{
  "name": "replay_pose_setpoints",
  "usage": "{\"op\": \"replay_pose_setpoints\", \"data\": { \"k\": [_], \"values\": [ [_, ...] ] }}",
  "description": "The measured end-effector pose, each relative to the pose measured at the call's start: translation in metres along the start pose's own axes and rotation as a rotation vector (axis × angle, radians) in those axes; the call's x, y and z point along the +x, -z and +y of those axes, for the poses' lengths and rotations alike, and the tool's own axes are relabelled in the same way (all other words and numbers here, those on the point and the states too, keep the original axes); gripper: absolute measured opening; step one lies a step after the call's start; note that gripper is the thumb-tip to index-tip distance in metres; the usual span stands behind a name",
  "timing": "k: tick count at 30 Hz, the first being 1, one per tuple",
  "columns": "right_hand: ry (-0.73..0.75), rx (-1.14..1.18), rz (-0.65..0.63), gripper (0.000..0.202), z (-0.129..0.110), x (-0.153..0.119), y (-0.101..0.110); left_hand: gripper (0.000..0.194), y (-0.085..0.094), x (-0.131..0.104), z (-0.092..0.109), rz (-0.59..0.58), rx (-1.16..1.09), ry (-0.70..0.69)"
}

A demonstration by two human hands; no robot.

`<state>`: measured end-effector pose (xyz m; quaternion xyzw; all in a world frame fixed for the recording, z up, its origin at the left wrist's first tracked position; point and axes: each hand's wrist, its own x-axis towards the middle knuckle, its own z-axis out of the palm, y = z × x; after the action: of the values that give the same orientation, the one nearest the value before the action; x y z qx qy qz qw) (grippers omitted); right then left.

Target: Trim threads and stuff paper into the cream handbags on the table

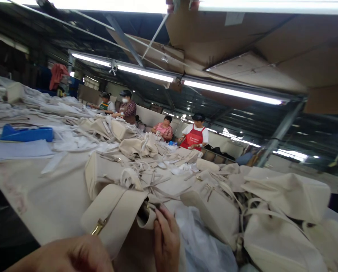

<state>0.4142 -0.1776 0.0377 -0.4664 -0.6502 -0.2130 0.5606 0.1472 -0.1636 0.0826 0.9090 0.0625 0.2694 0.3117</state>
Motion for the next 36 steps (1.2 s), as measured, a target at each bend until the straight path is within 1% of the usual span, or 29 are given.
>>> {"op": "replay_pose_setpoints", "data": {
  "k": [1,2,3,5,6,7,8,10,12,13,14,15,17,19,20,22,24,26,28,31,34,36],
  "values": [
    [0.077,-0.016,-0.004,0.03,-0.005,-0.005,0.001,0.038,0.007,0.009,0.003,0.018,-0.07,0.021],
    [0.15,-0.031,-0.015,0.029,-0.009,-0.01,0.002,0.036,0.012,0.02,0.003,0.086,-0.109,0.052],
    [0.216,-0.042,-0.027,0.029,-0.013,-0.014,0.002,0.034,0.015,0.031,0.0,0.213,-0.072,0.077],
    [0.298,-0.059,-0.027,0.025,-0.019,-0.022,0.0,0.041,0.014,0.052,-0.013,0.316,0.121,0.087],
    [0.307,-0.062,-0.024,0.022,-0.021,-0.026,-0.002,0.048,0.01,0.059,-0.022,0.338,0.207,0.079],
    [0.289,-0.054,-0.029,0.019,-0.023,-0.029,-0.003,0.053,0.006,0.065,-0.03,0.337,0.277,0.067],
    [0.242,-0.032,-0.042,0.017,-0.025,-0.032,-0.004,0.057,0.002,0.068,-0.037,0.338,0.327,0.056],
    [0.054,0.025,-0.038,0.018,-0.026,-0.035,-0.005,0.059,-0.006,0.07,-0.047,0.348,0.388,0.039],
    [-0.167,0.053,0.005,0.02,-0.025,-0.032,-0.005,0.059,-0.008,0.067,-0.05,0.356,0.416,0.04],
    [-0.242,0.056,0.021,0.02,-0.024,-0.029,-0.005,0.058,-0.008,0.066,-0.049,0.351,0.425,0.044],
    [-0.279,0.057,0.022,0.02,-0.023,-0.026,-0.005,0.058,-0.007,0.065,-0.048,0.342,0.44,0.047],
    [-0.288,0.061,0.003,0.022,-0.022,-0.021,-0.005,0.058,-0.007,0.064,-0.047,0.338,0.463,0.047],
    [-0.286,0.079,-0.08,0.025,-0.023,-0.012,-0.005,0.055,-0.01,0.064,-0.041,0.357,0.542,0.018],
    [-0.316,0.08,-0.168,0.024,-0.025,-0.003,-0.004,0.052,-0.017,0.066,-0.031,0.373,0.625,-0.059],
    [-0.333,0.08,-0.202,0.022,-0.027,0.0,-0.002,0.05,-0.021,0.068,-0.025,0.362,0.643,-0.089],
    [-0.356,0.08,-0.226,0.023,-0.029,0.004,0.005,0.042,-0.03,0.074,-0.011,0.297,0.621,-0.111],
    [-0.394,0.062,-0.198,0.024,-0.027,0.005,0.014,0.031,-0.036,0.083,-0.001,0.249,0.575,-0.075],
    [-0.416,0.051,-0.176,0.025,-0.023,0.003,0.023,0.021,-0.038,0.094,0.001,0.265,0.569,-0.022],
    [-0.398,0.068,-0.176,0.028,-0.019,0.001,0.03,0.016,-0.038,0.104,-0.003,0.301,0.581,0.015],
    [-0.355,0.114,-0.169,0.031,-0.018,0.001,0.035,0.018,-0.036,0.113,-0.009,0.336,0.555,0.029],
    [-0.345,0.144,-0.103,0.026,-0.024,0.007,0.037,0.02,-0.034,0.117,-0.008,0.382,0.472,0.046],
    [-0.317,0.122,-0.046,0.025,-0.03,0.012,0.035,0.019,-0.034,0.117,-0.006,0.417,0.414,0.067]
  ]
}}
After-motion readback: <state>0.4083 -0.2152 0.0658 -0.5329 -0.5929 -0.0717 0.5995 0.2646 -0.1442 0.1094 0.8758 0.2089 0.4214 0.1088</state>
